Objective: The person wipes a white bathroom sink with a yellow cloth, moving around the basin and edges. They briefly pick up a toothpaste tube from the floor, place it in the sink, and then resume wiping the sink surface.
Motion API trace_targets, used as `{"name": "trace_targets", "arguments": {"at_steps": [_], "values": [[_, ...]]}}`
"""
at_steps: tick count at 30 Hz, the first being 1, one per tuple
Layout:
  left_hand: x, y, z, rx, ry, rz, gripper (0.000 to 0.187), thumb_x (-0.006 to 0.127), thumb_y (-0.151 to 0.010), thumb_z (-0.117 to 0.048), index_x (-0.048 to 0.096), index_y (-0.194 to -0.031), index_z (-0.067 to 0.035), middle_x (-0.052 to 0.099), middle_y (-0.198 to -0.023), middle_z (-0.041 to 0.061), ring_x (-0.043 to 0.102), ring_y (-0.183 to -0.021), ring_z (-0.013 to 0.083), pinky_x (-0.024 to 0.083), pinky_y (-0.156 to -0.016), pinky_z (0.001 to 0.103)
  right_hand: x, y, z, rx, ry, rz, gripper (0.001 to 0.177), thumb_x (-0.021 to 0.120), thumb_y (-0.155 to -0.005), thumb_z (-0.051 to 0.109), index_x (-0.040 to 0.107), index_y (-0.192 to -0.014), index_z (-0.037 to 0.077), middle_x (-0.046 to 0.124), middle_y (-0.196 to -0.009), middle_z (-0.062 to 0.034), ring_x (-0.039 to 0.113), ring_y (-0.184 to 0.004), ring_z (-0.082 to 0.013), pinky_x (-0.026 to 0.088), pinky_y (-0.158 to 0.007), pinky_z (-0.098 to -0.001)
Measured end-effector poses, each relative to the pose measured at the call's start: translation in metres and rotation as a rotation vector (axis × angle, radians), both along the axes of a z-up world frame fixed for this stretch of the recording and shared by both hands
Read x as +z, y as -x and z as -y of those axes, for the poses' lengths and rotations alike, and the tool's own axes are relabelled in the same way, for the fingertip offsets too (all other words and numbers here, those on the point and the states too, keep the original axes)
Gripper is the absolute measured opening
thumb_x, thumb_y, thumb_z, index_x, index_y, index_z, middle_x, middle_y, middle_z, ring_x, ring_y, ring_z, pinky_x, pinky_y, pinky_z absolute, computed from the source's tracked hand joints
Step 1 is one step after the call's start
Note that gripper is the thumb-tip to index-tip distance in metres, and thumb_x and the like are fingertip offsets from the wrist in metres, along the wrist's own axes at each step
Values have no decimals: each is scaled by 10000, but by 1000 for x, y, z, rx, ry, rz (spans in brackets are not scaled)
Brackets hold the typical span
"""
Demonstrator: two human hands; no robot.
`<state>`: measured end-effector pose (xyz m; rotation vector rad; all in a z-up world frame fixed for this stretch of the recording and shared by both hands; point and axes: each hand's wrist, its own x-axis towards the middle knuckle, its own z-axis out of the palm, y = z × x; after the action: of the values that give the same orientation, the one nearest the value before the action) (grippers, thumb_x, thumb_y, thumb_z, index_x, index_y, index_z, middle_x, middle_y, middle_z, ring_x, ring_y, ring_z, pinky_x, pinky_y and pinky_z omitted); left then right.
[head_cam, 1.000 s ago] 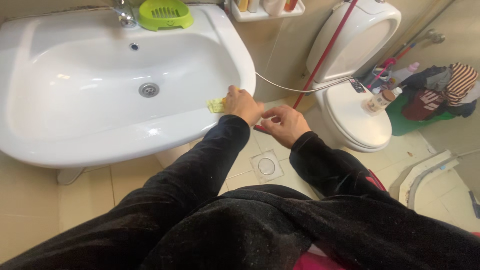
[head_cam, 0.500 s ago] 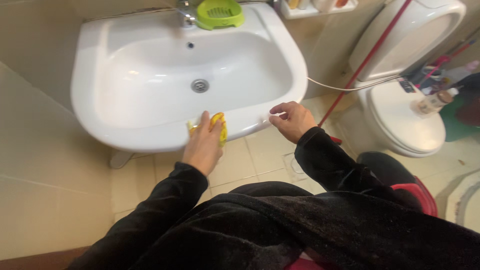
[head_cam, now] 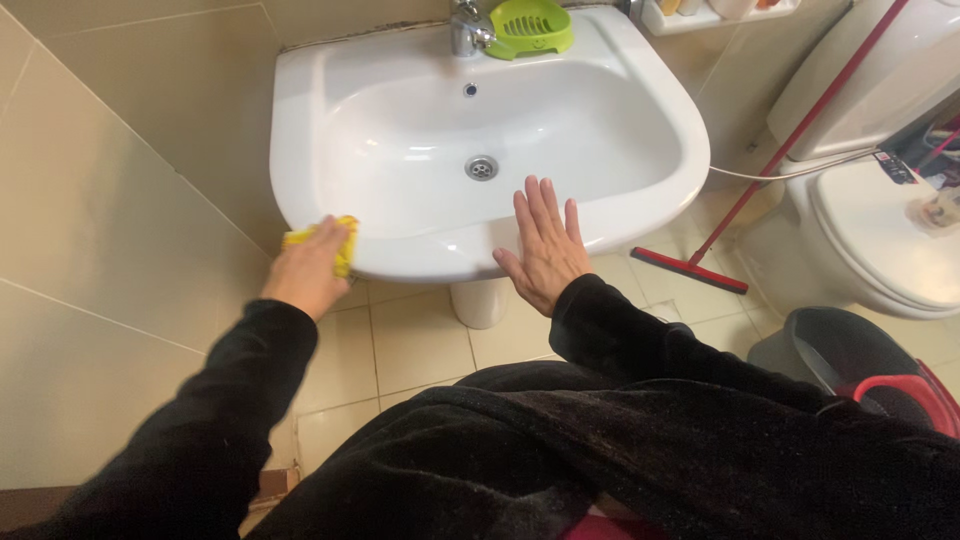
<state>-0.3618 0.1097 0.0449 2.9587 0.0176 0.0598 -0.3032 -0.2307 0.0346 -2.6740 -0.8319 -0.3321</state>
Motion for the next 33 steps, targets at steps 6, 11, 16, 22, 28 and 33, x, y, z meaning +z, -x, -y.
{"name": "trace_targets", "arguments": {"at_steps": [6,11,16,22,28,33], "values": [[9,-15,1,-23,-108,-89,729,791,-711,-77,505,-1380,-43,469,-1456,106,542,-1285,350,467,-1060,469,-8,2,-1,-64,38,-34,838,455,-1016,509,211,-1568,-72,83,-1678,-250,9,-1572,-370,42,-1231,-596],[7,-16,40,55,-54,-149,627,745,-742,-41,507,-1313,60,487,-1374,171,607,-1153,379,545,-948,458,-11,-10,16,-86,49,-54,846,442,-1013,534,207,-1566,-63,81,-1673,-248,-2,-1564,-371,25,-1223,-595],[-29,-42,112,16,-237,-251,545,721,-779,-128,561,-1202,176,532,-1275,307,536,-1258,412,584,-939,403,-10,-26,54,-133,2,-47,833,444,-1009,515,210,-1572,-52,89,-1677,-246,1,-1565,-369,17,-1226,-588],[-66,-98,231,-178,-614,-27,464,637,-851,-207,662,-1122,169,644,-1118,398,604,-1060,590,498,-977,603,-11,-47,115,-170,31,-40,818,445,-1015,493,211,-1568,-63,109,-1672,-246,16,-1564,-371,30,-1224,-593],[-34,-133,339,-266,-400,-132,357,660,-857,-186,726,-1072,92,700,-1070,308,681,-1053,461,460,-1055,585,-3,-66,170,-168,31,-25,777,429,-1031,475,238,-1566,-56,136,-1675,-244,45,-1568,-376,50,-1229,-598],[-25,-166,398,-41,149,-84,332,766,-803,-193,717,-1008,63,665,-1083,318,673,-1058,439,537,-957,452,5,-85,210,-155,0,-5,781,438,-1031,477,243,-1566,-59,151,-1671,-246,56,-1561,-389,55,-1223,-601]]}}
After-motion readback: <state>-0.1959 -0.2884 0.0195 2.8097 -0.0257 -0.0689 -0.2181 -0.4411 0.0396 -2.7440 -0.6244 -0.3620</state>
